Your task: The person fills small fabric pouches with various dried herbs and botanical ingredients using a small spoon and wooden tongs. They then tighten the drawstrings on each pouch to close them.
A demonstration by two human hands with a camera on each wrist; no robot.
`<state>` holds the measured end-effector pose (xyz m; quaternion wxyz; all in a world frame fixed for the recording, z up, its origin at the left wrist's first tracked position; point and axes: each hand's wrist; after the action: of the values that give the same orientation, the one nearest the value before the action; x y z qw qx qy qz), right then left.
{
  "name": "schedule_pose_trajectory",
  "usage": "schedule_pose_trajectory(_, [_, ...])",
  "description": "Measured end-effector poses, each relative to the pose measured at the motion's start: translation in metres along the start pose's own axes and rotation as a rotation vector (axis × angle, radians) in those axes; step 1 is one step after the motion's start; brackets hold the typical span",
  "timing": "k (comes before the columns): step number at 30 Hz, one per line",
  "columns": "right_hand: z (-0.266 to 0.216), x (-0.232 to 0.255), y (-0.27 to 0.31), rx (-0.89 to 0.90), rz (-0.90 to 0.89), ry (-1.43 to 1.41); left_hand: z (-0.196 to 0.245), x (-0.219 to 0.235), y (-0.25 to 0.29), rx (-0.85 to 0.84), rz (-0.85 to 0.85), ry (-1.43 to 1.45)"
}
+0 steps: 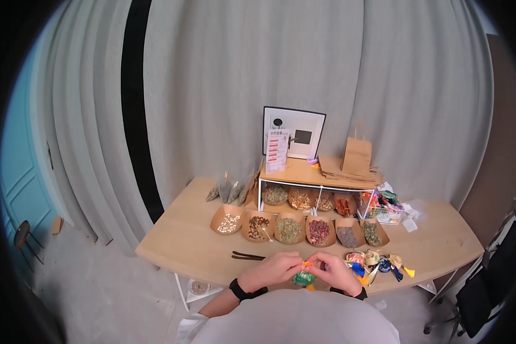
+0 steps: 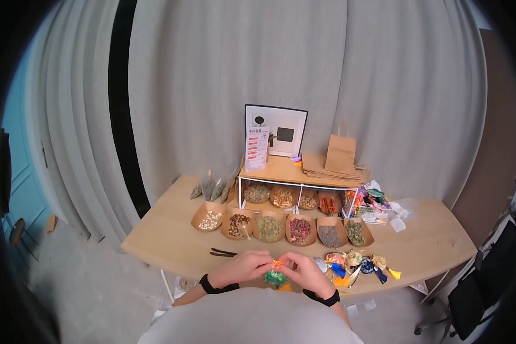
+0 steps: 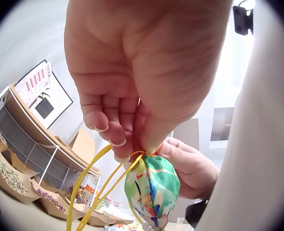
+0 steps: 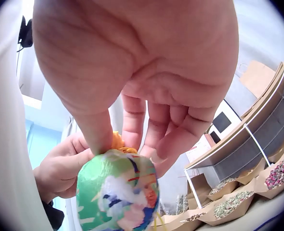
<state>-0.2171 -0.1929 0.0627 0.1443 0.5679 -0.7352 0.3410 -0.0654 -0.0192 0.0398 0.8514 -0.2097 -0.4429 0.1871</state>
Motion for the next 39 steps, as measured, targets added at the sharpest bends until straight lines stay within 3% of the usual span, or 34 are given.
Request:
schedule_pose_trajectory(6, [0.000,0.001,0.005,0.029,0.015,0.047,0.002,0.002,0.001,-0.031,-0.034,-0.044])
schedule_pose_trajectory(9, [-0.001,0.002,0.004,0.123,-0.064,0.189,0.001,0.005,0.004,-0.037,-0.065,-0.054])
schedule_pose_trajectory(15, [-0.002,-0.003,0.006,0.178,-0.151,0.010,0.005,0.020,0.008,-0.082,-0.131,0.009])
schedule_pose_trajectory(20, [0.004,-0.006,0.003,0.324,-0.084,-0.036,0.005,0.030,0.010,-0.108,-0.140,0.044])
schedule_pose_trajectory(25, [0.002,0.004,0.004,0.293,-0.046,0.009,-0.006,0.048,0.009,-0.228,-0.135,-0.106])
schedule_pose_trajectory(29, [-0.004,0.007,0.000,0.285,-0.015,0.036,-0.002,0.048,0.009,-0.135,-0.125,-0.138])
schedule_pose_trajectory(32, [-0.008,0.008,0.003,0.178,0.040,0.015,0.018,0.046,0.009,-0.097,-0.021,-0.170])
schedule_pose_trajectory(34, [-0.004,0.008,0.004,0.174,0.013,0.042,0.024,0.040,0.006,-0.177,0.193,-0.141])
schedule_pose_trajectory(37, [-0.001,0.000,0.003,0.185,0.030,-0.013,0.013,0.030,0.007,-0.163,0.031,-0.140])
schedule_pose_trajectory(39, [-0.004,0.000,0.004,0.140,0.042,-0.063,0.009,0.028,0.008,-0.162,0.026,-0.135])
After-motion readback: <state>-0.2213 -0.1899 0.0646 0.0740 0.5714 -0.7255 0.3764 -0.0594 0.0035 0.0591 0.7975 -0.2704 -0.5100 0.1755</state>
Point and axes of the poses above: each hand's wrist, its own y-axis away from the middle knuckle, its own x-axis out of the back of the hand, z = x × y, and after that the axes turned 2 degrees about x, right-handed
